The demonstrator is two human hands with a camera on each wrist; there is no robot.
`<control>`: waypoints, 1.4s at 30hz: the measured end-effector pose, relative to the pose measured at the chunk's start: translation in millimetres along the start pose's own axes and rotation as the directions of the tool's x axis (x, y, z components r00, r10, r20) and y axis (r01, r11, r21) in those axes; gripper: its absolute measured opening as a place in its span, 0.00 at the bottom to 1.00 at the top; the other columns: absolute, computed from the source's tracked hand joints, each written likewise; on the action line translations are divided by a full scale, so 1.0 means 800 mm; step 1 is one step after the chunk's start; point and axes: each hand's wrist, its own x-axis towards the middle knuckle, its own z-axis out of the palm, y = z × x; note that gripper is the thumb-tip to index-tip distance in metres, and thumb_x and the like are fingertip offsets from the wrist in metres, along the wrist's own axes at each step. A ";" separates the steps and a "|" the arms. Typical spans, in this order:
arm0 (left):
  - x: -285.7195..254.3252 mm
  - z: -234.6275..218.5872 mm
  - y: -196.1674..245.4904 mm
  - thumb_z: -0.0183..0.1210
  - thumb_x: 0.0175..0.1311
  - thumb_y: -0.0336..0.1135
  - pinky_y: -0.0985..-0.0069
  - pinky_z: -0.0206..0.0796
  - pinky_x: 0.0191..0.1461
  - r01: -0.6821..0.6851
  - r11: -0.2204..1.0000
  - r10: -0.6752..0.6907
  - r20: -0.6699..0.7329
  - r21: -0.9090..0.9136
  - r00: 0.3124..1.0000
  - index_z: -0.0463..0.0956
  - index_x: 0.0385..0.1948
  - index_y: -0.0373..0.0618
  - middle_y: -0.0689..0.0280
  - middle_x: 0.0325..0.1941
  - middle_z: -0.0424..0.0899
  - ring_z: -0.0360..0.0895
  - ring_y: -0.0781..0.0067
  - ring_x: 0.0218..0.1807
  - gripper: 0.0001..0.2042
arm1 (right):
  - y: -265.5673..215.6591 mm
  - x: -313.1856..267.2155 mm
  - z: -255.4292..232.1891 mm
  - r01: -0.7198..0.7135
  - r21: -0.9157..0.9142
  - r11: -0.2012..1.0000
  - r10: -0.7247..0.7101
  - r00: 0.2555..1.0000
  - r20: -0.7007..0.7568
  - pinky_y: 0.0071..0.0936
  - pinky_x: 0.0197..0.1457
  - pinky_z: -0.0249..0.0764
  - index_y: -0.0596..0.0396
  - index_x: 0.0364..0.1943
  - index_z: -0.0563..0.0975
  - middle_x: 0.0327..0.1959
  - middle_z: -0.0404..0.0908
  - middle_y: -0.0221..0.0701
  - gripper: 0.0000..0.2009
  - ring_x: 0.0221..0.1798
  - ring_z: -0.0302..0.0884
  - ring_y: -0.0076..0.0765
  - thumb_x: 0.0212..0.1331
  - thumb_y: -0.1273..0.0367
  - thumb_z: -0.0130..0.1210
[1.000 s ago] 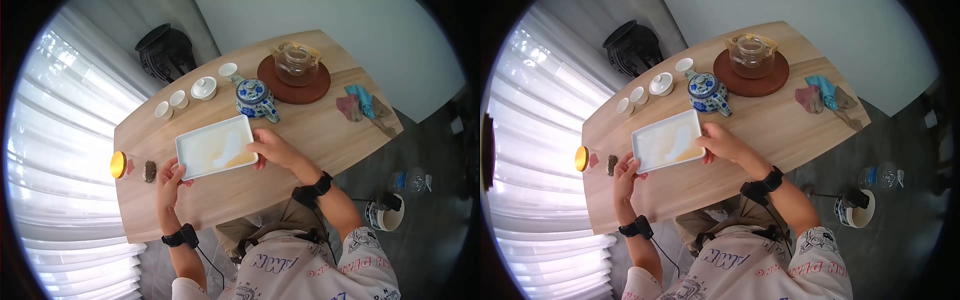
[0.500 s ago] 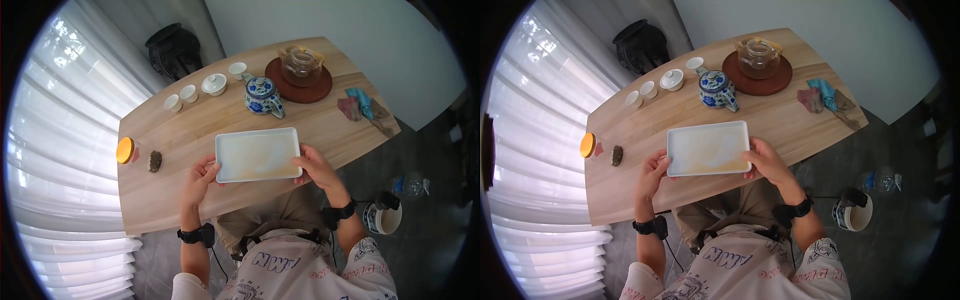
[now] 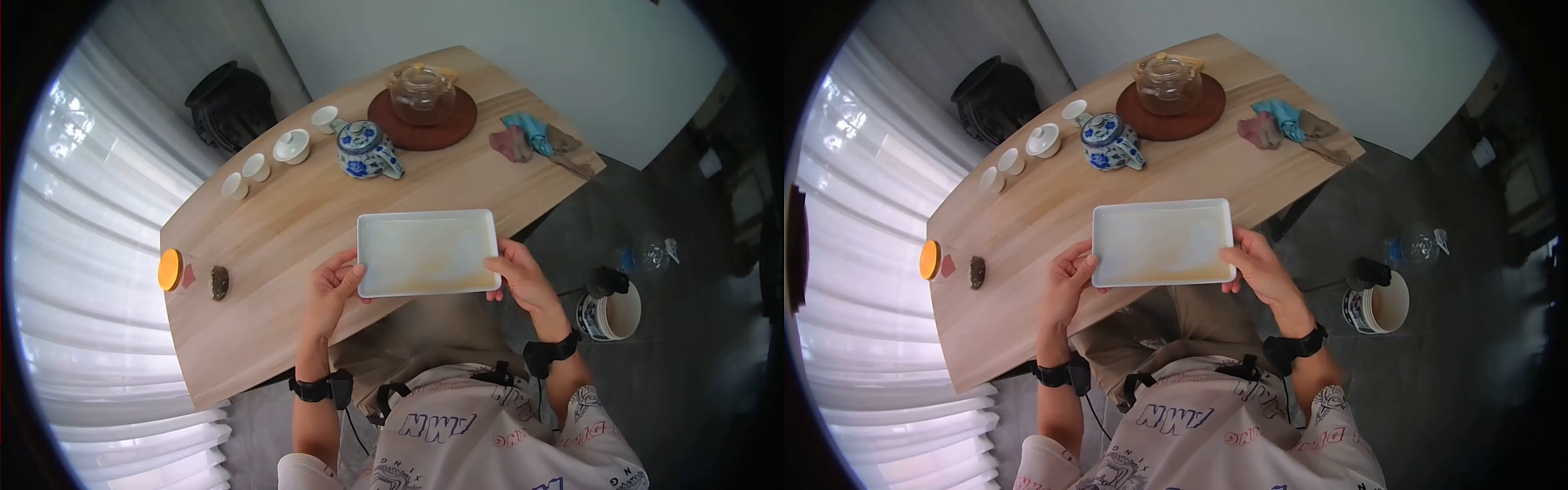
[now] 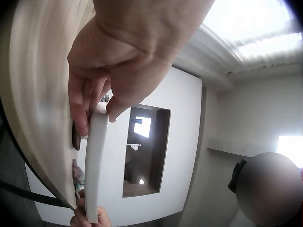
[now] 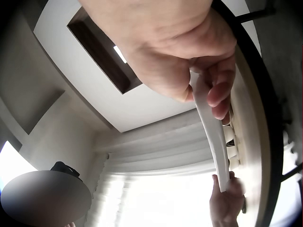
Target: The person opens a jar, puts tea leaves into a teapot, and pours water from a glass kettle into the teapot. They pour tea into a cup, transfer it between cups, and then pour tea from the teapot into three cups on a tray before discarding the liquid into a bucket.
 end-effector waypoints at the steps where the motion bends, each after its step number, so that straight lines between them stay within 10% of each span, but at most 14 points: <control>1: 0.000 0.007 0.002 0.57 0.81 0.36 0.73 0.80 0.39 -0.004 1.000 0.004 0.022 0.003 1.000 0.73 0.65 0.30 0.58 0.39 0.90 0.86 0.72 0.33 0.20 | -0.002 -0.010 -0.002 0.017 0.008 1.000 -0.016 0.999 -0.029 0.18 0.21 0.74 0.62 0.57 0.77 0.33 0.86 0.31 0.17 0.21 0.81 0.23 0.69 0.67 0.55; 13: 0.005 0.001 0.010 0.56 0.82 0.42 0.80 0.67 0.31 -0.175 0.974 0.203 -0.220 0.141 0.954 0.79 0.52 0.35 0.63 0.29 0.83 0.76 0.79 0.26 0.16 | -0.015 -0.161 -0.097 0.185 -0.033 0.982 -0.179 0.868 -0.463 0.19 0.18 0.72 0.65 0.57 0.76 0.31 0.85 0.32 0.18 0.19 0.79 0.24 0.69 0.68 0.56; 16: -0.010 -0.030 0.004 0.57 0.82 0.39 0.81 0.63 0.29 -0.293 0.929 0.368 -0.466 0.228 0.805 0.79 0.45 0.34 0.66 0.25 0.80 0.73 0.80 0.24 0.13 | -0.015 -0.195 -0.129 0.205 -0.047 0.978 -0.198 0.823 -0.532 0.18 0.18 0.71 0.63 0.57 0.76 0.35 0.85 0.33 0.17 0.18 0.77 0.22 0.69 0.67 0.57; 19: -0.035 -0.080 0.010 0.55 0.82 0.43 0.83 0.57 0.27 -0.402 0.849 0.518 -0.691 0.343 0.505 0.76 0.37 0.40 0.72 0.22 0.72 0.68 0.83 0.23 0.15 | -0.014 -0.219 -0.150 0.203 -0.066 0.977 -0.198 0.750 -0.631 0.17 0.17 0.69 0.62 0.58 0.75 0.37 0.85 0.32 0.17 0.20 0.75 0.19 0.70 0.67 0.57; 23: -0.081 -0.125 0.018 0.55 0.83 0.44 0.84 0.54 0.25 -0.410 0.792 0.589 -0.742 0.452 0.320 0.76 0.35 0.42 0.72 0.21 0.70 0.66 0.85 0.22 0.16 | -0.007 -0.236 -0.184 0.178 -0.113 0.977 -0.211 0.793 -0.571 0.16 0.17 0.68 0.63 0.57 0.75 0.37 0.85 0.32 0.17 0.21 0.75 0.17 0.71 0.66 0.56; 29: -0.097 -0.128 0.003 0.54 0.83 0.42 0.83 0.56 0.25 -0.335 0.843 0.531 -0.751 0.421 0.393 0.77 0.36 0.41 0.72 0.21 0.72 0.67 0.84 0.22 0.15 | 0.003 -0.212 -0.203 0.182 -0.093 0.979 -0.202 0.791 -0.577 0.16 0.17 0.69 0.63 0.59 0.76 0.39 0.86 0.33 0.18 0.22 0.77 0.17 0.71 0.66 0.56; 37: -0.036 -0.036 0.001 0.59 0.79 0.35 0.83 0.65 0.32 -0.065 0.952 0.186 -0.398 0.298 0.898 0.81 0.48 0.36 0.69 0.28 0.82 0.74 0.84 0.27 0.10 | -0.019 -0.112 -0.201 0.118 -0.072 0.990 -0.137 0.906 -0.400 0.16 0.19 0.73 0.63 0.60 0.76 0.35 0.86 0.31 0.19 0.20 0.79 0.21 0.70 0.66 0.58; 42: 0.034 0.055 0.015 0.59 0.79 0.33 0.81 0.73 0.38 0.026 0.925 -0.012 -0.041 0.379 0.999 0.79 0.56 0.32 0.67 0.31 0.85 0.81 0.81 0.32 0.14 | -0.025 -0.042 -0.197 0.089 -0.039 0.995 -0.096 0.961 -0.258 0.18 0.22 0.75 0.63 0.58 0.77 0.34 0.86 0.32 0.17 0.22 0.82 0.24 0.71 0.66 0.58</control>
